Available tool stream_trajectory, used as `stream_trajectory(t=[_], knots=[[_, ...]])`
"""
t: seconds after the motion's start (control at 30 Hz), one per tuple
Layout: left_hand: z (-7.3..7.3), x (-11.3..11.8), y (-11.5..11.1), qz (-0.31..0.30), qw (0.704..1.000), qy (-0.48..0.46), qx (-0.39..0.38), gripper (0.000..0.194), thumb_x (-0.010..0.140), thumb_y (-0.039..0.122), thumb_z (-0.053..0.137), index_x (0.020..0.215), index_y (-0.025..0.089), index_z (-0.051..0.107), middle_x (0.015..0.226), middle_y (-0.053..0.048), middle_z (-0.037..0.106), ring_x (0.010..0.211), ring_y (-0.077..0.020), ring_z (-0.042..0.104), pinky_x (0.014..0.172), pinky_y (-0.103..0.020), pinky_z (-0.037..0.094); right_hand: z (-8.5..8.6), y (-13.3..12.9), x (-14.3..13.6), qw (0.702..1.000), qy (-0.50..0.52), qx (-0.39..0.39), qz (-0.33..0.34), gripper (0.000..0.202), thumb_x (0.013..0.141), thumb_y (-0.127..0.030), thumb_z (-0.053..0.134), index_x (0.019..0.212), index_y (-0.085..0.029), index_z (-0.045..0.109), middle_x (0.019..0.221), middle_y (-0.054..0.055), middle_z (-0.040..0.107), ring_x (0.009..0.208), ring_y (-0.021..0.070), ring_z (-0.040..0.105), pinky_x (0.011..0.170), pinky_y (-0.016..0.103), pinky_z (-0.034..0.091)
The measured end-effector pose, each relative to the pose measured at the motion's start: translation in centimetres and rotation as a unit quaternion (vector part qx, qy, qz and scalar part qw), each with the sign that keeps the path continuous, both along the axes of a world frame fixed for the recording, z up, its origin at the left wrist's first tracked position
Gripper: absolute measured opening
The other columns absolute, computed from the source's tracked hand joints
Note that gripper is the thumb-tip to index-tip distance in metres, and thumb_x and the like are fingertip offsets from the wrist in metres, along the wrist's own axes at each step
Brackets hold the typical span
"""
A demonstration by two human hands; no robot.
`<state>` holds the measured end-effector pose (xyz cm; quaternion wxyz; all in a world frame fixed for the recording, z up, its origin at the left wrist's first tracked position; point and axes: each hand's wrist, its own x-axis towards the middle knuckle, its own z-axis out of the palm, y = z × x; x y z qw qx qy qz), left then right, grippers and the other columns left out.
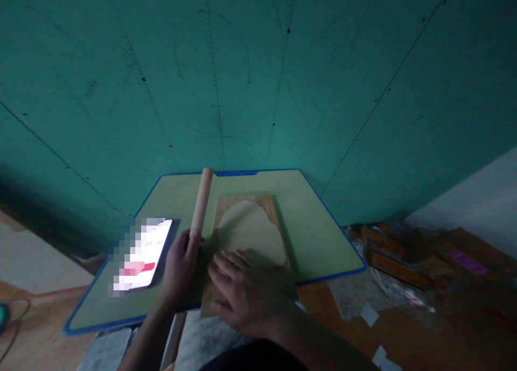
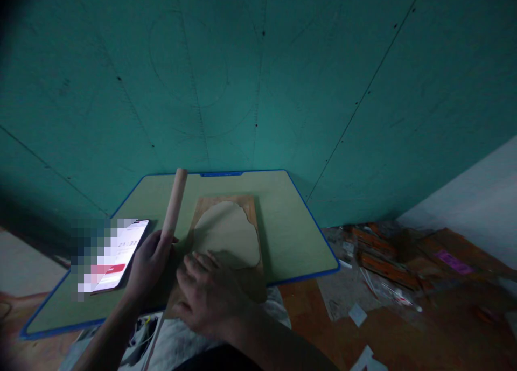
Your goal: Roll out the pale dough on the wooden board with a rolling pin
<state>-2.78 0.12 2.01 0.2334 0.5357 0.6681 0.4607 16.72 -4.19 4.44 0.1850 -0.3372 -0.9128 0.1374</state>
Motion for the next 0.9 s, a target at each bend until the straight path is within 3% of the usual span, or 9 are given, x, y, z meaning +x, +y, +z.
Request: stream_trajectory(t=[0.2, 0.3, 0.5, 0.67, 0.9], knots=[[0.0, 0.0, 0.0, 0.006, 1.0, -0.006, 0.017, 0.054, 0.087, 0.074, 0.046, 0.081, 0.022, 0.059, 0.065, -0.002, 0.061, 0.059, -0.0209, 0.058, 0.052, -0.031, 0.047, -0.1, 1.7, -2.5, 0.999, -0.028, 0.042, 0.014, 0.025, 0.096, -0.038, 0.062, 0.104, -0.015, 0.071, 0.116, 0.011, 0.073, 0.118, 0.0255, 0.061, 0.115, 0.042, 0.041], [-0.2, 0.0, 0.0, 0.002, 1.0, -0.011, 0.016, 0.055, 0.085, 0.076, 0.048, 0.084, 0.022, 0.06, 0.068, -0.002, 0.062, 0.062, -0.0216, 0.06, 0.054, -0.031, 0.048, -0.4, 1.8, -2.5, 0.998, -0.033, 0.057, 0.017, 0.023, 0.097, -0.036, 0.06, 0.1, -0.016, 0.07, 0.112, 0.009, 0.074, 0.115, 0.0247, 0.061, 0.113, 0.042, 0.042], [-0.2, 0.1, -0.1, 0.002, 1.0, -0.006, 0.014, 0.054, 0.085, 0.075, 0.046, 0.083, 0.022, 0.059, 0.067, -0.002, 0.062, 0.062, -0.0214, 0.059, 0.056, -0.032, 0.049, -0.8, 1.5, -2.2, 0.997, -0.038, 0.061, 0.023, 0.025, 0.099, -0.035, 0.056, 0.106, -0.015, 0.069, 0.117, 0.011, 0.072, 0.118, 0.0252, 0.06, 0.114, 0.042, 0.041], [-0.4, -0.1, -0.1, -0.011, 1.0, 0.0, 0.001, 0.05, 0.087, 0.07, 0.048, 0.087, 0.022, 0.06, 0.071, -0.003, 0.066, 0.065, -0.0219, 0.062, 0.058, -0.031, 0.051, -0.9, 1.2, -2.0, 0.998, -0.026, 0.058, 0.026, 0.032, 0.1, -0.035, 0.054, 0.118, -0.012, 0.067, 0.134, 0.014, 0.067, 0.13, 0.0256, 0.055, 0.12, 0.042, 0.036], [-0.9, -0.4, 0.2, -0.02, 1.0, 0.021, 0.002, 0.053, 0.087, 0.072, 0.047, 0.09, 0.021, 0.062, 0.075, -0.004, 0.069, 0.068, -0.0234, 0.064, 0.059, -0.032, 0.052, -0.9, 1.2, -0.3, 0.998, 0.011, 0.062, 0.015, 0.057, 0.103, -0.047, 0.052, 0.145, -0.008, 0.052, 0.155, 0.019, 0.051, 0.144, 0.0291, 0.043, 0.124, 0.045, 0.031]])
